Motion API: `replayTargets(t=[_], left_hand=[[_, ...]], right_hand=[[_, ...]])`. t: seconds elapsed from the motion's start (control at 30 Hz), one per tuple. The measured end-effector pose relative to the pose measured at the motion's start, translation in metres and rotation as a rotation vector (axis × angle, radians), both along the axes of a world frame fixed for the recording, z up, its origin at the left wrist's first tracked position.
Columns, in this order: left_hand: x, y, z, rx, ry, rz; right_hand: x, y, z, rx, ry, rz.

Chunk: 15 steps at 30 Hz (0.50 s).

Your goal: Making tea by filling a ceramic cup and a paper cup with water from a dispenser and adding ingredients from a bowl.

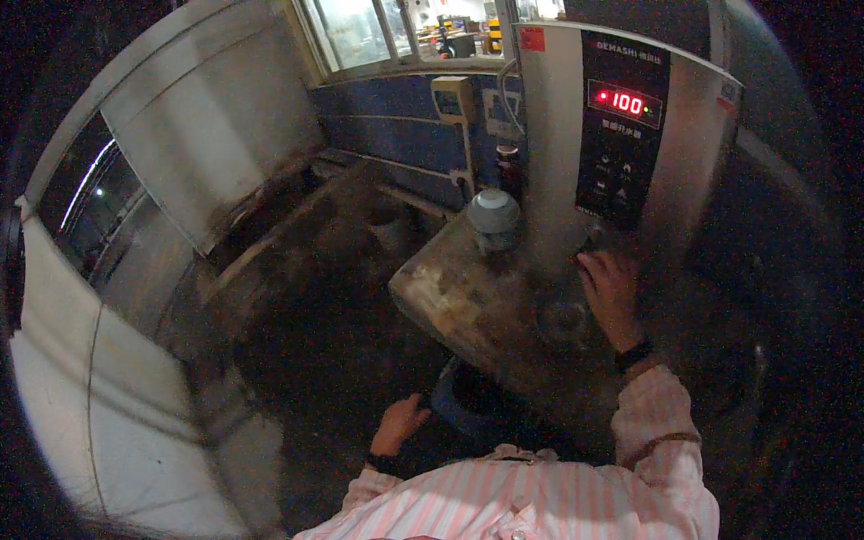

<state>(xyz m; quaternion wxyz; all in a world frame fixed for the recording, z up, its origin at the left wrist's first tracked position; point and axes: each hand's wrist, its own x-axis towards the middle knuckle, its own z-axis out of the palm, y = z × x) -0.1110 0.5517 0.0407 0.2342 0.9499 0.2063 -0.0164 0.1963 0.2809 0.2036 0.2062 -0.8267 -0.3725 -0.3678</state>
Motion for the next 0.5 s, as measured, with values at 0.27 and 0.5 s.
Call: replayTargets(t=[0.27,0.5], left_hand=[[0.013,0.01,-0.018,-0.011,0.111,0.011],[0.013,0.007,0.004,-0.073,0.167,0.079]], right_hand=[[0.008,0.008,-0.009,0.097,0.0,0.062],[0.016,-0.003,-0.014,-0.022,0.008,0.0]])
